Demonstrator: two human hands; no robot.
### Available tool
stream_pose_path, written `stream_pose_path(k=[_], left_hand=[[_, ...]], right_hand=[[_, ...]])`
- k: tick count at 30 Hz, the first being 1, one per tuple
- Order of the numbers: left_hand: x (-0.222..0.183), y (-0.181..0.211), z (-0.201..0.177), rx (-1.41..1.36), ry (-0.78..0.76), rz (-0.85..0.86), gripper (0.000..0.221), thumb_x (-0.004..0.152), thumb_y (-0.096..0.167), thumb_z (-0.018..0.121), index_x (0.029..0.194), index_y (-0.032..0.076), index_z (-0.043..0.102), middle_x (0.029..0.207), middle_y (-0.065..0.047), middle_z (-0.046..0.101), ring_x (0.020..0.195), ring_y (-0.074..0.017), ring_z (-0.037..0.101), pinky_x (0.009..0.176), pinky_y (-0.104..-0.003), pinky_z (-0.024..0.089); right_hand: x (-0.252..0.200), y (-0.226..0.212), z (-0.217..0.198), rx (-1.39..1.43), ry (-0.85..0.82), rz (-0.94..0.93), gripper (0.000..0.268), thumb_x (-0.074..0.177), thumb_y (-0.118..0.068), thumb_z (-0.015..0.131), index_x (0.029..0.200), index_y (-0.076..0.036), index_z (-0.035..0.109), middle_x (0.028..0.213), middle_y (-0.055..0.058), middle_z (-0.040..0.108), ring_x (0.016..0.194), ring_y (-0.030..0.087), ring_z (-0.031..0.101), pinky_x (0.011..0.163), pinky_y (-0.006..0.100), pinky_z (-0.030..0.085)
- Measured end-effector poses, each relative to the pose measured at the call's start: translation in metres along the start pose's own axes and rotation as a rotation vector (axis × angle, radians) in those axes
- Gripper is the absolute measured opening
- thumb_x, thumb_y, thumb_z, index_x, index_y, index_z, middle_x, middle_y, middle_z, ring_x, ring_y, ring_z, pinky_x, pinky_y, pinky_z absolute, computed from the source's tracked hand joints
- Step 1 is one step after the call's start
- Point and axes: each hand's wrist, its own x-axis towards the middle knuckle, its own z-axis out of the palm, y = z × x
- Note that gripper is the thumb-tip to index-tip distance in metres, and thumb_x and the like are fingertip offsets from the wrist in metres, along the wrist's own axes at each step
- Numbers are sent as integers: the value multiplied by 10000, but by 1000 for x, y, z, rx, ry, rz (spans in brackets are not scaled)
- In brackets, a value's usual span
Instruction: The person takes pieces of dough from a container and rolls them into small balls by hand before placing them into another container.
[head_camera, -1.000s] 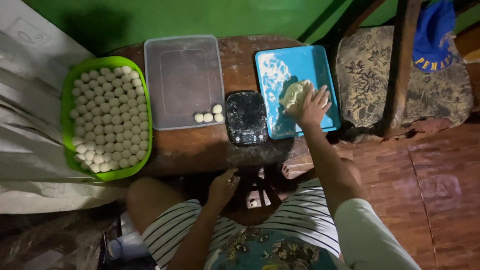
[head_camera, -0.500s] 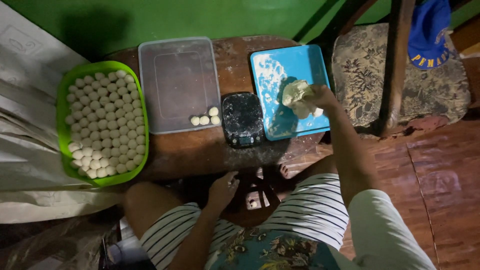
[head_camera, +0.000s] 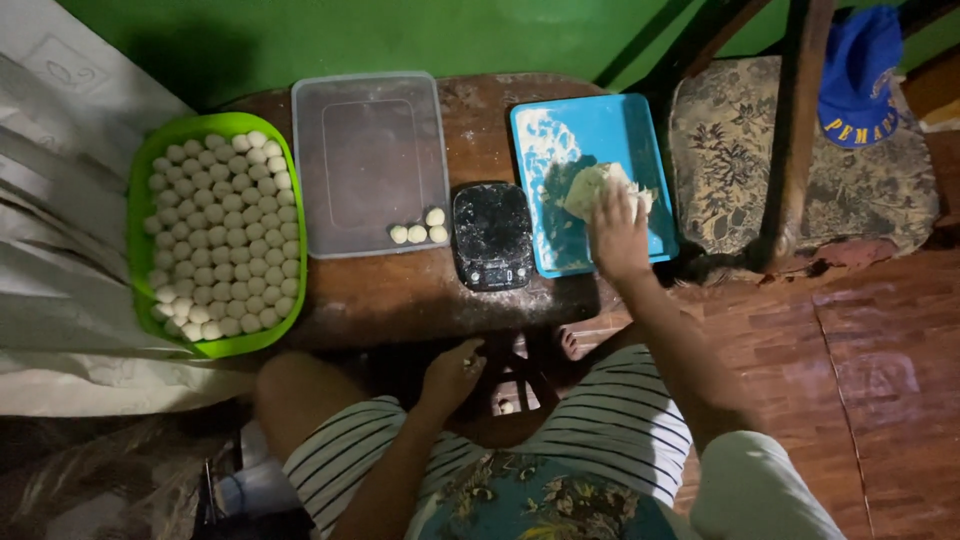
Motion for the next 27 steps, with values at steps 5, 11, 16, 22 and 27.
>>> stream_pose_path(k=[5,11,16,22,27], left_hand=[[1,-1,2,199,-35,-85,342,982,190,639,1318,131,671,971,-152,779,894,-344,746,772,-458,618],[-4,8,-1,82,-60,-154,351,1000,256,634,1337,166,665,1016,-160,772,951,-333,744,806,-427,617],[-2,14,-5,43,-36,-169,352,1000,269,634,1330,153,670,1035,-193,770,954,-362,744,811,-443,615],[-7,26,-9,80,-32,-200,344,1005,251,635,1333,157,673,1045,-181,766,983,-352,743,827,-444,616],[-6,16,0,51,-45,-179,343,1010,257,638,1332,150,680,1041,-167,770,957,-315,749,808,-423,618]], right_hand=[[-30,-29,2,-30,-635,154,935,963,-612,456,1646,-25,204,1729,215,112,1603,392,60,1265,587,137],[-29,-45,27,-136,-768,145,912,969,-681,411,1636,-85,232,1738,162,111,1612,373,-12,1264,643,86],[-26,33,60,93,-479,179,543,882,-478,636,1339,-184,624,1347,53,544,1263,313,499,971,524,477],[-26,5,4,123,-368,324,845,869,-401,662,1583,-55,373,1608,237,377,1497,405,330,1118,584,388],[-37,-41,0,88,-756,327,1004,898,-586,537,1663,-67,147,1710,221,158,1596,403,71,1291,560,138]])
